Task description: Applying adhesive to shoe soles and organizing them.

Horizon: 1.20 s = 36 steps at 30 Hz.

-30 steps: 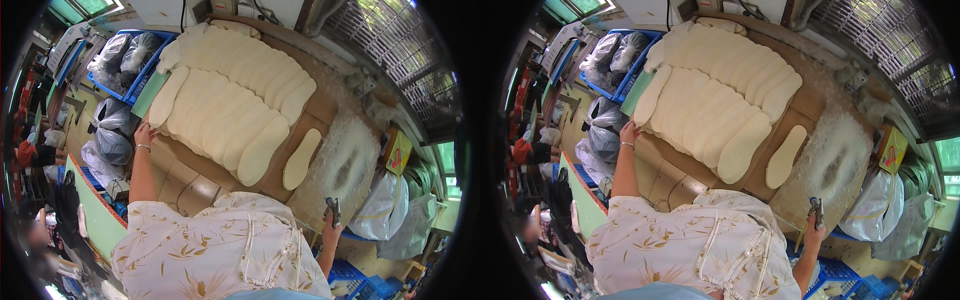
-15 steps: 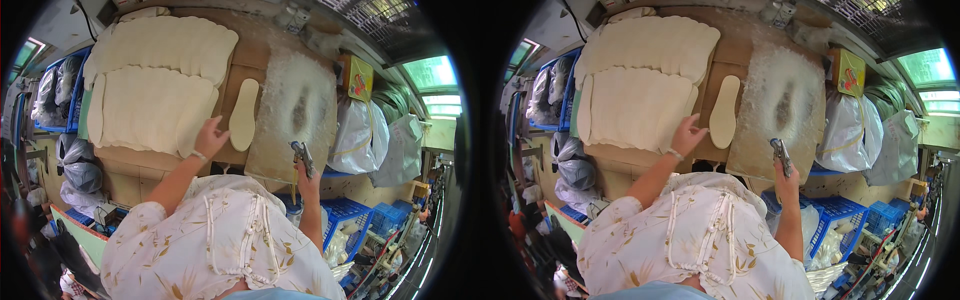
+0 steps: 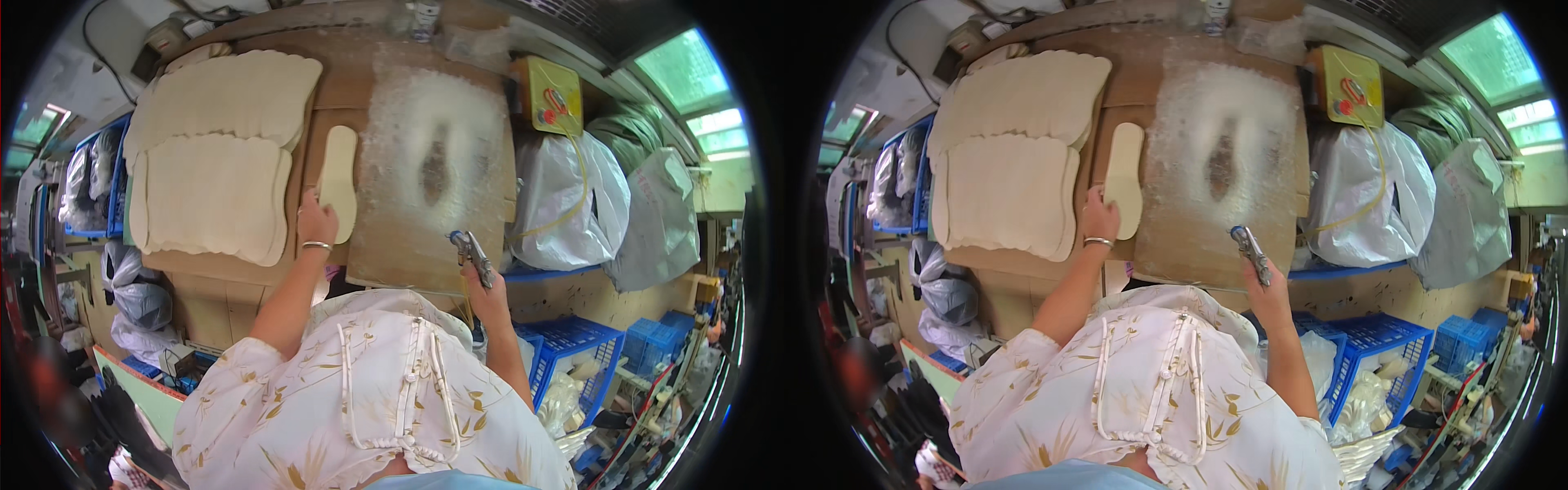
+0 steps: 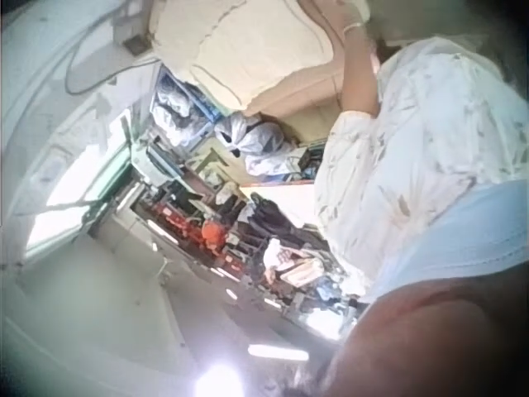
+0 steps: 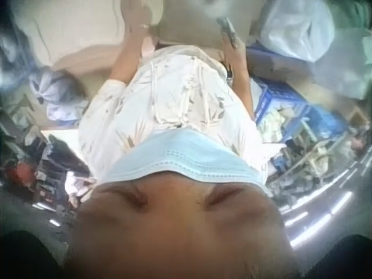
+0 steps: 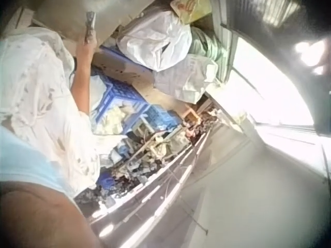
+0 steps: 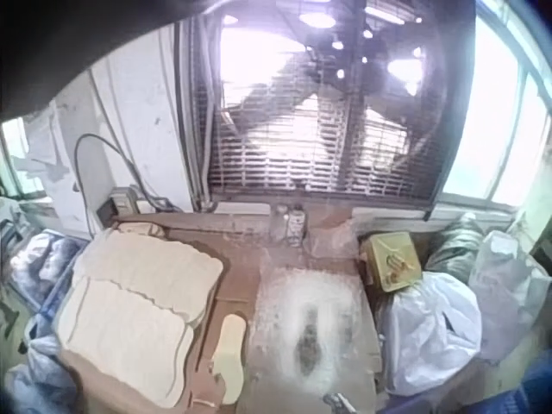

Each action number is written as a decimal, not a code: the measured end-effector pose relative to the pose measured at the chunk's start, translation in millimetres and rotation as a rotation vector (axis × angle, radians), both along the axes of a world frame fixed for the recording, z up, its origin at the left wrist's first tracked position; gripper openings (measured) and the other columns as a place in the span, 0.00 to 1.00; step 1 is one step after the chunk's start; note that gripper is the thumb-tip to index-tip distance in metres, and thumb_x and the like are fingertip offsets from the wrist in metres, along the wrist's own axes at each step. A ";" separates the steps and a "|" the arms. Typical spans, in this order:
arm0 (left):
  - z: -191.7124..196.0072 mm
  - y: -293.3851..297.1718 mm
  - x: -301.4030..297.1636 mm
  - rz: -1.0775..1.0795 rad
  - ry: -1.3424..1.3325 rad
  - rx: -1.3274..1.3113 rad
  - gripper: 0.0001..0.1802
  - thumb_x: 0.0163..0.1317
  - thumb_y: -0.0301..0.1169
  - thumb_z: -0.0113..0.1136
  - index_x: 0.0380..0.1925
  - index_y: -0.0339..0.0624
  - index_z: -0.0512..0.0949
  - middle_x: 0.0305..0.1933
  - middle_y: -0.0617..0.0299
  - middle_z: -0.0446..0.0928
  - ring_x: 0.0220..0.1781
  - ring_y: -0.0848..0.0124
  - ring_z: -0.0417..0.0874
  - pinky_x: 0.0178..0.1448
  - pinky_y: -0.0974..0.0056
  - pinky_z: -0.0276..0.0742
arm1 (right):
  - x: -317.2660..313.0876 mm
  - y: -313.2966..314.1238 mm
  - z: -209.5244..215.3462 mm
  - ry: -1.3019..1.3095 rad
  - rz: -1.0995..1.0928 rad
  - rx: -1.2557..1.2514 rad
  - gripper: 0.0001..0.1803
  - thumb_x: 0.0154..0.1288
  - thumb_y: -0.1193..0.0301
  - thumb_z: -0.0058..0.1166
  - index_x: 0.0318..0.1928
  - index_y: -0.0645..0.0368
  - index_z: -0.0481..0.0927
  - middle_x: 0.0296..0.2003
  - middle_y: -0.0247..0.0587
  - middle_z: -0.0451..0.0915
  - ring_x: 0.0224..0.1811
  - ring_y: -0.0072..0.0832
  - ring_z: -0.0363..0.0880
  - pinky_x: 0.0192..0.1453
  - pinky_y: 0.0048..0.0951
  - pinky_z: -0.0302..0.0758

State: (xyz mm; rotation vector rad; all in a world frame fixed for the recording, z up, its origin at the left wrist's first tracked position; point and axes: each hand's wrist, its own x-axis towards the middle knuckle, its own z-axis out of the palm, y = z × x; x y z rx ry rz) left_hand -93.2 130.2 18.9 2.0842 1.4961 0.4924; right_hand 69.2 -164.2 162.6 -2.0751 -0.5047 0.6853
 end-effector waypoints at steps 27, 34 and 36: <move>-12.1 -86.5 142.8 0.094 -0.560 -1.202 0.13 0.62 0.30 0.59 0.45 0.39 0.71 0.43 0.58 0.78 0.42 0.67 0.81 0.44 0.63 0.80 | 15.2 -78.1 -4.8 0.054 -0.134 0.099 0.11 0.68 0.67 0.52 0.44 0.63 0.76 0.24 0.37 0.73 0.27 0.21 0.67 0.34 0.26 0.70; -24.4 -114.9 133.2 0.139 -0.627 -1.441 0.11 0.64 0.31 0.57 0.42 0.37 0.72 0.41 0.57 0.78 0.42 0.66 0.82 0.43 0.66 0.79 | 29.5 -2.6 46.4 -0.039 -0.026 0.209 0.13 0.68 0.66 0.53 0.46 0.63 0.74 0.23 0.37 0.72 0.26 0.22 0.67 0.32 0.26 0.69; -24.5 -115.0 133.6 0.138 -0.621 -1.441 0.10 0.64 0.31 0.57 0.41 0.37 0.73 0.41 0.57 0.78 0.42 0.67 0.82 0.43 0.66 0.80 | 39.3 5.9 43.8 -0.075 -0.051 0.178 0.13 0.68 0.65 0.54 0.45 0.63 0.74 0.23 0.37 0.72 0.25 0.22 0.67 0.32 0.26 0.68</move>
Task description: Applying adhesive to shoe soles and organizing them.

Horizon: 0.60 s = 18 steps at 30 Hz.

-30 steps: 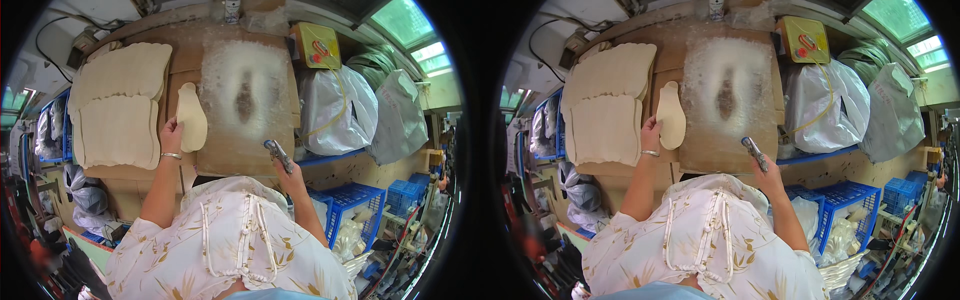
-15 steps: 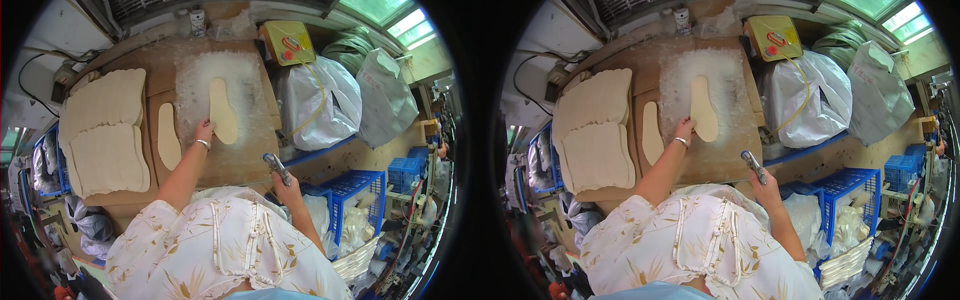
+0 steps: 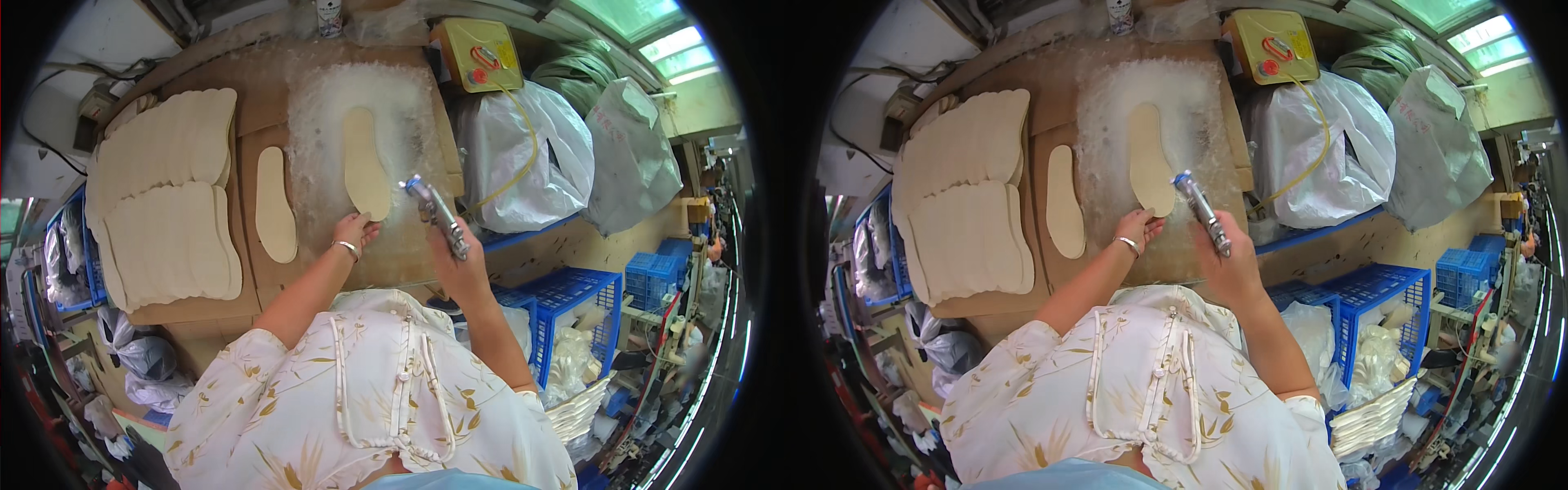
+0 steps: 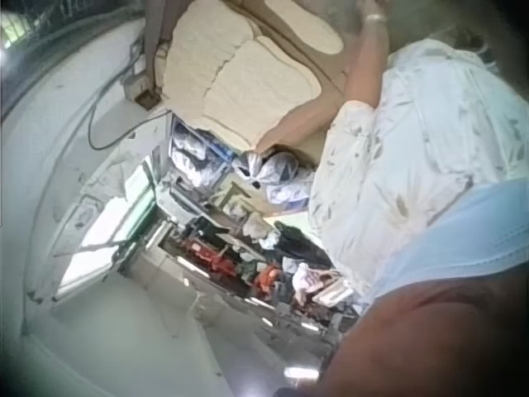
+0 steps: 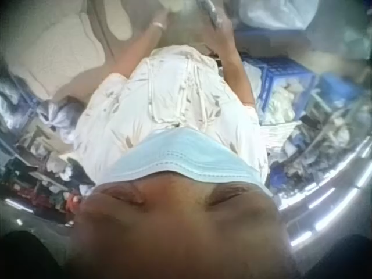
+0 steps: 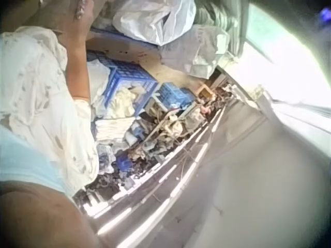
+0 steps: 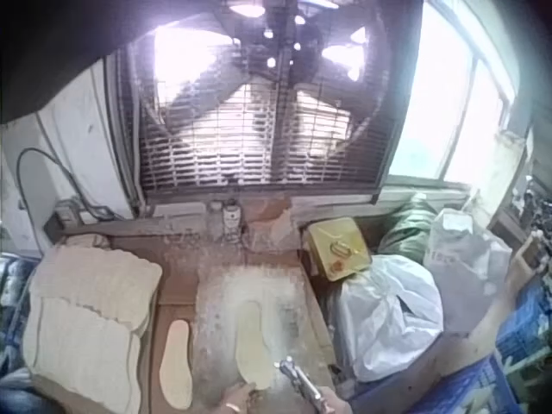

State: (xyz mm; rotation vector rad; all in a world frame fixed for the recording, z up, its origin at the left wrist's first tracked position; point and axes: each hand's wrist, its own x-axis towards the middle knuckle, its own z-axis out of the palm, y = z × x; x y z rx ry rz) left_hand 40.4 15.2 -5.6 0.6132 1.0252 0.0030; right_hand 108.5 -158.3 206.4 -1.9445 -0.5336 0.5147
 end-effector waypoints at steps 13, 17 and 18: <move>-2.7 -1.1 -8.2 -0.007 0.018 0.010 0.08 0.64 0.31 0.56 0.39 0.38 0.74 0.40 0.58 0.78 0.39 0.68 0.83 0.40 0.66 0.80 | 5.9 7.9 2.1 -0.066 -0.065 0.042 0.12 0.68 0.65 0.54 0.41 0.63 0.75 0.21 0.30 0.69 0.24 0.16 0.63 0.28 0.21 0.65; -2.5 -1.8 -9.1 -0.016 0.010 0.023 0.08 0.65 0.31 0.55 0.40 0.39 0.74 0.40 0.58 0.79 0.39 0.68 0.83 0.40 0.67 0.80 | 7.4 3.5 2.9 -0.089 -0.053 0.055 0.13 0.68 0.65 0.55 0.40 0.64 0.75 0.20 0.30 0.68 0.24 0.16 0.63 0.28 0.22 0.65; -2.6 -2.1 -9.3 -0.011 0.010 0.020 0.08 0.65 0.31 0.55 0.40 0.39 0.74 0.40 0.58 0.79 0.39 0.68 0.83 0.40 0.66 0.80 | 8.5 2.3 2.6 -0.081 -0.063 0.031 0.13 0.68 0.65 0.55 0.40 0.64 0.75 0.20 0.31 0.68 0.24 0.16 0.63 0.28 0.22 0.65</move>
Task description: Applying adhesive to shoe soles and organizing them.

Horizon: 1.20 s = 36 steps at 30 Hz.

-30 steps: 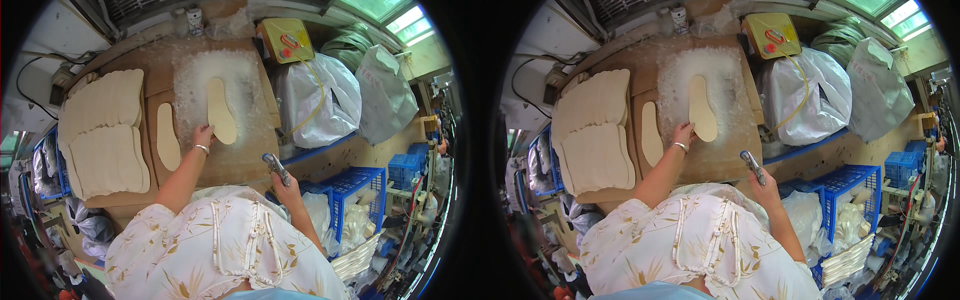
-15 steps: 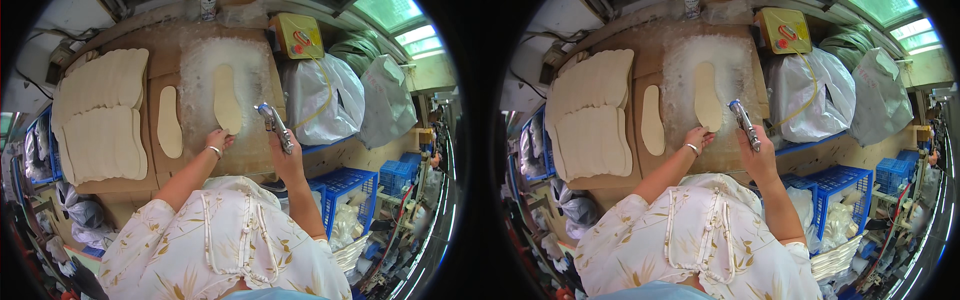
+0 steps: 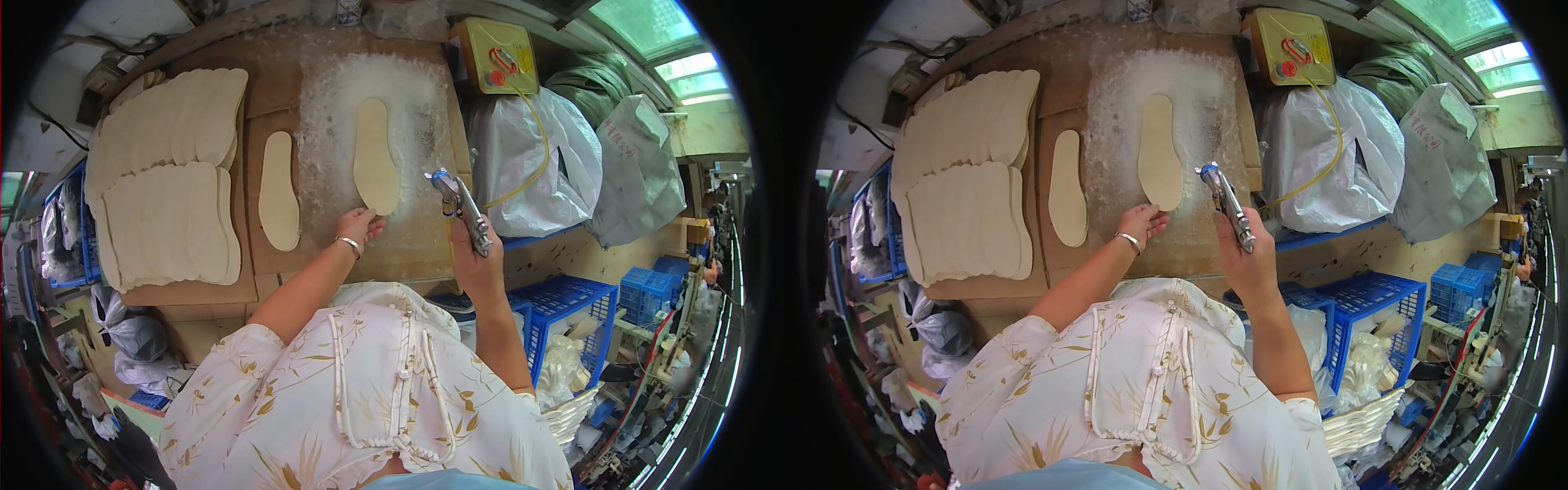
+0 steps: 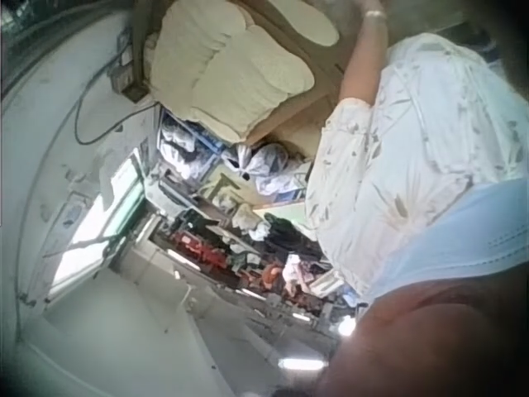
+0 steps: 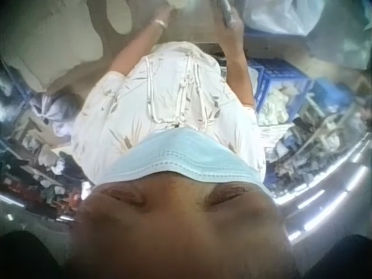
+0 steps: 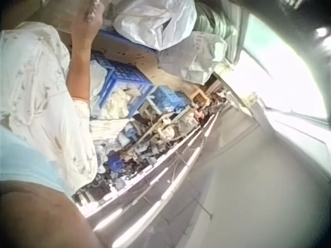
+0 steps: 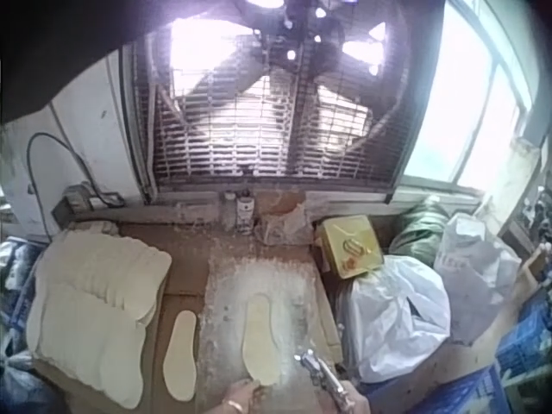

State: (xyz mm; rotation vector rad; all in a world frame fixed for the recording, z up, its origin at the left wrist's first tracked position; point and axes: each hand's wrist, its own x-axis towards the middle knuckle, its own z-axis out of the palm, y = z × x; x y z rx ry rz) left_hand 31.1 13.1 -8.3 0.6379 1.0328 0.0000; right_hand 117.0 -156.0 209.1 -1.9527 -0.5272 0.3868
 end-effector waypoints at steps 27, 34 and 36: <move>2.1 -2.4 -1.0 0.028 0.016 0.020 0.09 0.66 0.31 0.54 0.42 0.39 0.74 0.40 0.58 0.79 0.39 0.68 0.83 0.41 0.66 0.80 | 1.7 -6.3 -0.2 -0.016 0.040 -0.021 0.12 0.68 0.65 0.54 0.40 0.63 0.75 0.22 0.36 0.71 0.24 0.21 0.65 0.30 0.25 0.68; 2.2 -3.3 -1.3 0.024 0.021 0.022 0.09 0.66 0.31 0.54 0.42 0.38 0.73 0.40 0.57 0.79 0.40 0.68 0.83 0.41 0.66 0.80 | -0.5 -9.0 -1.4 0.077 0.030 -0.031 0.12 0.68 0.66 0.54 0.39 0.63 0.74 0.21 0.35 0.71 0.24 0.19 0.64 0.29 0.24 0.67; 1.0 -3.4 -1.0 0.021 0.018 0.023 0.09 0.66 0.31 0.54 0.43 0.38 0.73 0.40 0.57 0.79 0.40 0.68 0.83 0.41 0.66 0.80 | -1.2 -11.9 -1.0 0.063 0.026 -0.072 0.11 0.68 0.66 0.54 0.40 0.63 0.74 0.22 0.36 0.72 0.24 0.20 0.65 0.30 0.24 0.67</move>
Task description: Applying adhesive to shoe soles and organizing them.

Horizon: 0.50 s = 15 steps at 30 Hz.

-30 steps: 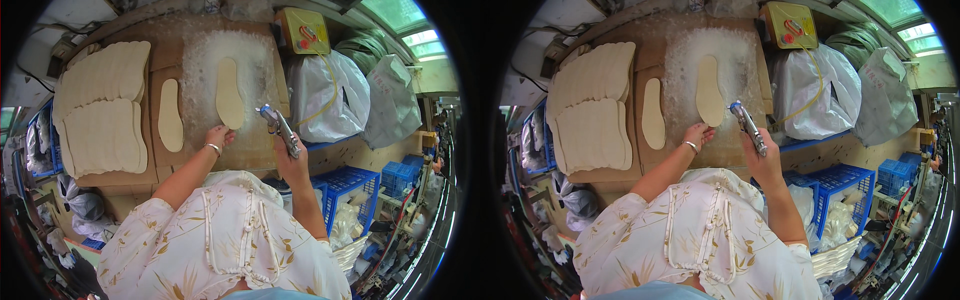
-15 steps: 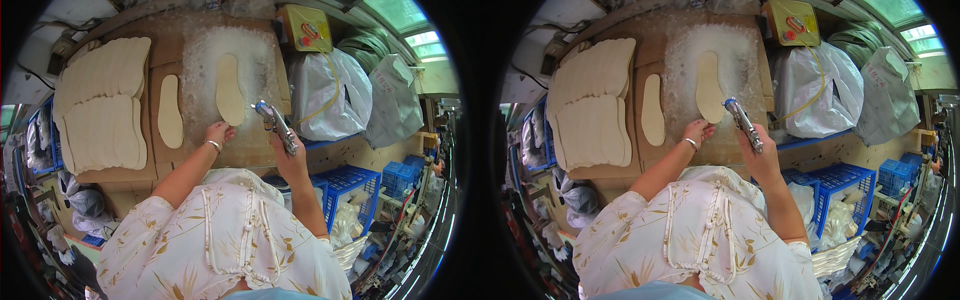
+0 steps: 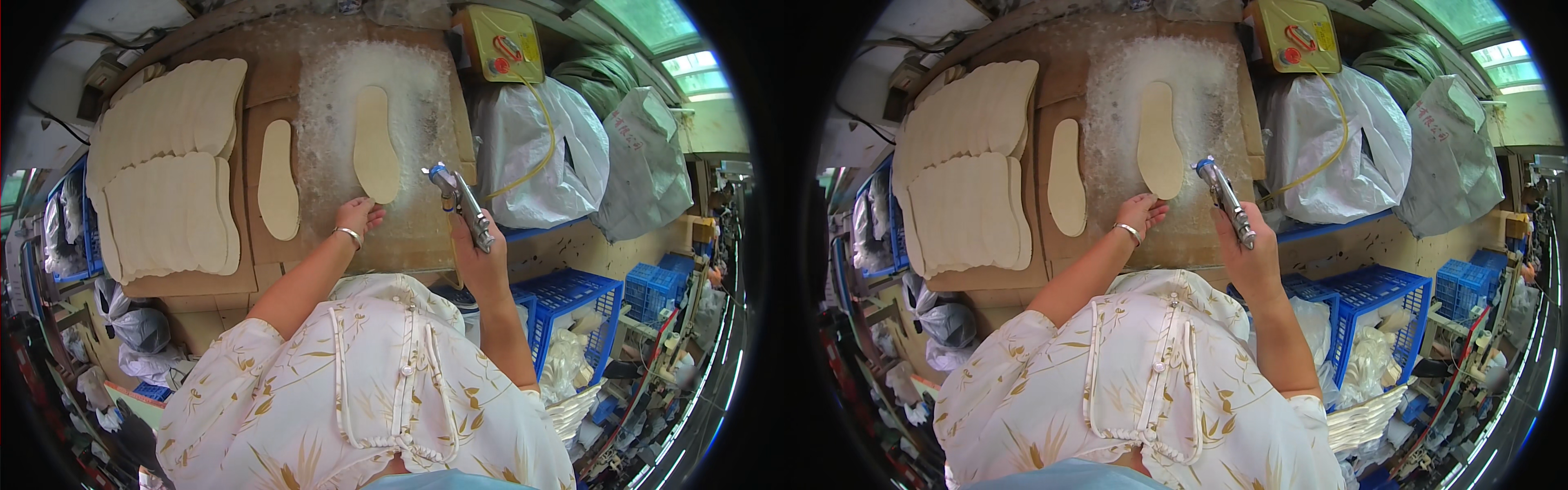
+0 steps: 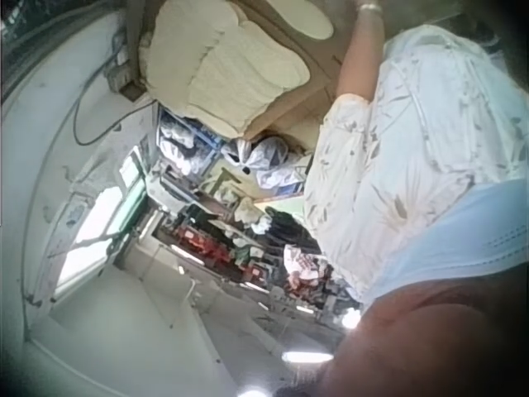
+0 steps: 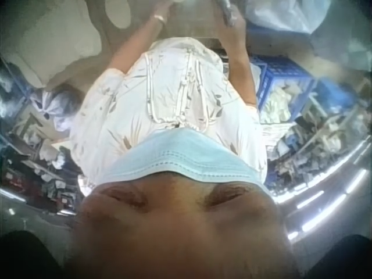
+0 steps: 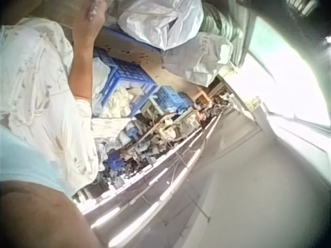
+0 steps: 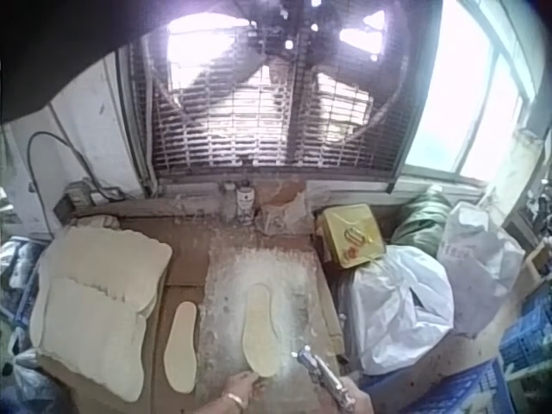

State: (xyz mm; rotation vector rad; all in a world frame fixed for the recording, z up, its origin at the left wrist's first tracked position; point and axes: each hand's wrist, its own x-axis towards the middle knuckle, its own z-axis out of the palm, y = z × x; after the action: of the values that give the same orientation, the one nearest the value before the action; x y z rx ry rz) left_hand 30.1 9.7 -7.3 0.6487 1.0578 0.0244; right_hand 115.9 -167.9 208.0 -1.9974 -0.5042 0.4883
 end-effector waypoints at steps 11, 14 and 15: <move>0.3 -0.5 -1.2 0.000 0.005 0.005 0.11 0.66 0.31 0.54 0.44 0.38 0.74 0.41 0.57 0.79 0.39 0.68 0.83 0.41 0.67 0.80 | 4.8 13.6 -6.6 -0.095 0.043 0.061 0.12 0.68 0.65 0.55 0.38 0.63 0.74 0.20 0.41 0.71 0.22 0.26 0.65 0.29 0.27 0.68; 1.4 -1.8 -0.9 -0.009 -0.004 0.012 0.11 0.66 0.31 0.54 0.45 0.38 0.73 0.41 0.58 0.79 0.39 0.68 0.83 0.41 0.67 0.80 | 6.0 18.4 -10.2 -0.080 0.051 0.042 0.12 0.67 0.65 0.55 0.39 0.63 0.74 0.21 0.42 0.71 0.22 0.27 0.66 0.30 0.28 0.69; 1.3 -1.4 -1.4 -0.002 0.003 0.015 0.11 0.66 0.31 0.54 0.45 0.38 0.74 0.41 0.58 0.79 0.39 0.68 0.83 0.41 0.67 0.80 | 7.6 19.2 -9.9 -0.080 0.056 0.044 0.12 0.67 0.65 0.55 0.39 0.63 0.74 0.21 0.42 0.71 0.22 0.27 0.66 0.30 0.28 0.69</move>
State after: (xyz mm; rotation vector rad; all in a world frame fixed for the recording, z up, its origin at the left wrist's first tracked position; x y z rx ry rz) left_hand 28.7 8.4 -6.0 0.6636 1.0610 0.0292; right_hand 123.5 -148.7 198.1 -1.9710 -0.6167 0.4298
